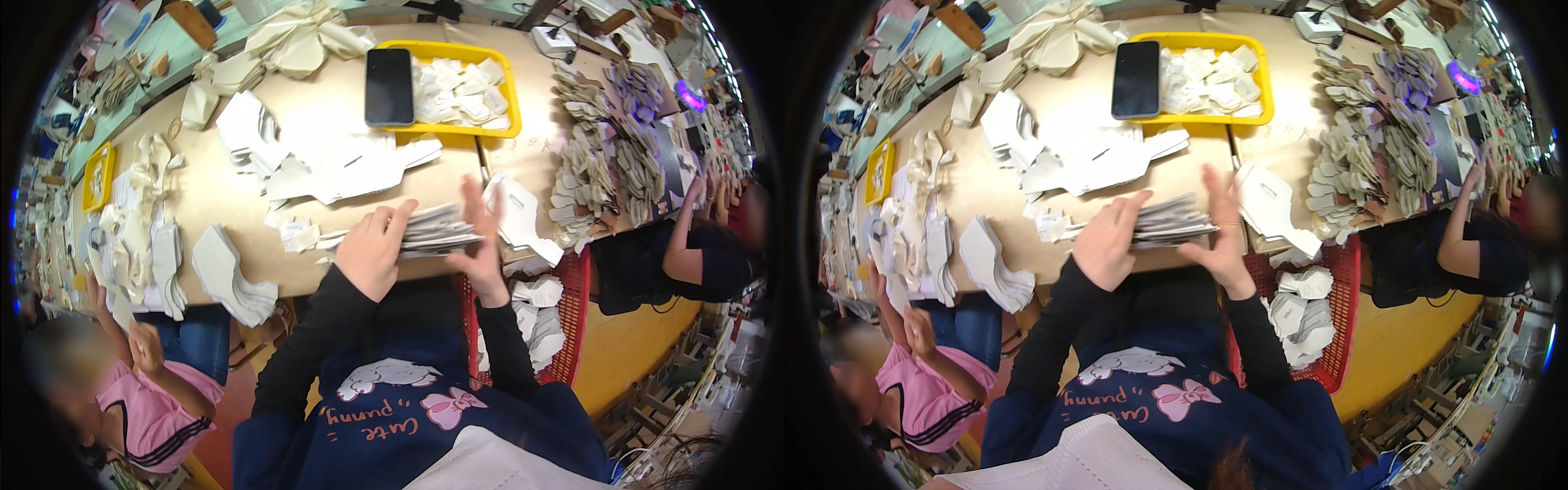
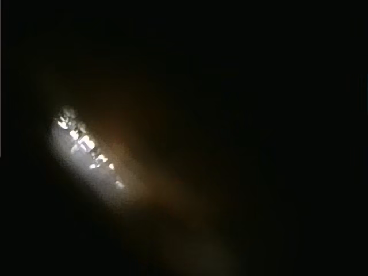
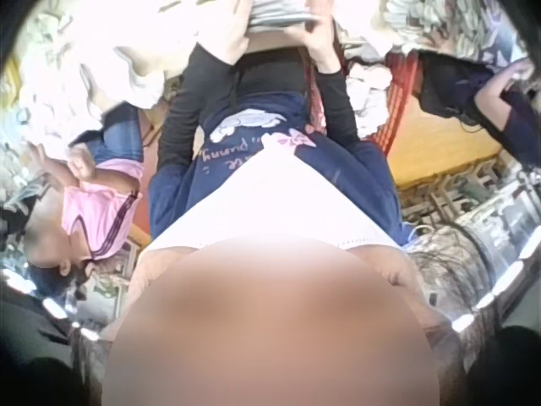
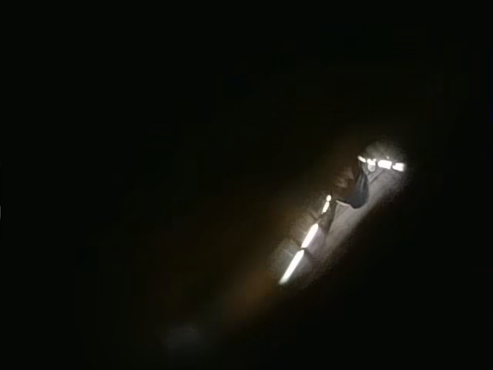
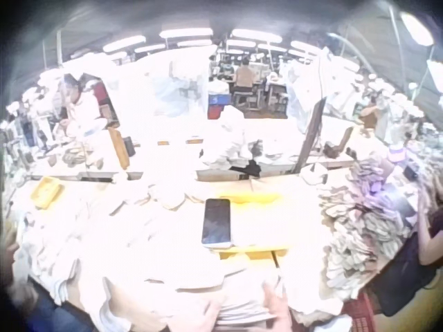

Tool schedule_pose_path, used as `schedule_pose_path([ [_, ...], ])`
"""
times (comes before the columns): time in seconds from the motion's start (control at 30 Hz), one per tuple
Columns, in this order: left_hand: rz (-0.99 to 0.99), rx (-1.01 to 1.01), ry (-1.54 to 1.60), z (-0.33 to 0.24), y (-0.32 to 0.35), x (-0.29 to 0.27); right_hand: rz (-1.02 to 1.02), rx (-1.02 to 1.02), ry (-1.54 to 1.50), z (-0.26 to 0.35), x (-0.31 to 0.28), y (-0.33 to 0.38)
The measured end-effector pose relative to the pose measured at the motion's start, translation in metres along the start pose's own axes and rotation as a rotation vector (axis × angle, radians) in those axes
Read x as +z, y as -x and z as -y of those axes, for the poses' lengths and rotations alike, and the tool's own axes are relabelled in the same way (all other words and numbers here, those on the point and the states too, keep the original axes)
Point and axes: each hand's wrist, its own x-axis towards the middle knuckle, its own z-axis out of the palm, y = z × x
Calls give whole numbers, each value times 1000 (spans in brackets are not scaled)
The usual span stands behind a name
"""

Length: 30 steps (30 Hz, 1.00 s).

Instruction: The person folds white fabric pieces by hand, aligns edges, and stacks them into neat piles on the table. The person also picks up and transfers stacks of folded pieces to a yellow tray and a red basket.

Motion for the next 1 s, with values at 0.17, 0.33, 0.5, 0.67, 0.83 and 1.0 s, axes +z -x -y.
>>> schedule_pose_path([
  [0.17,-87,181,-10,-6,-16,37,-98,72,-294,-12,-11,-3],
  [0.33,-171,110,125,-4,-29,42,-48,48,-188,-18,-3,-3],
  [0.5,-138,140,91,-2,-23,43,-55,-87,-45,-28,17,-5],
  [0.67,-206,39,113,-25,-13,53,-246,67,-482,-28,36,-1],
  [0.83,-375,-6,-26,-53,10,67,-288,44,-520,-22,33,14],
  [1.0,-327,-56,-94,-41,0,84,-299,104,-343,-37,26,17],
])
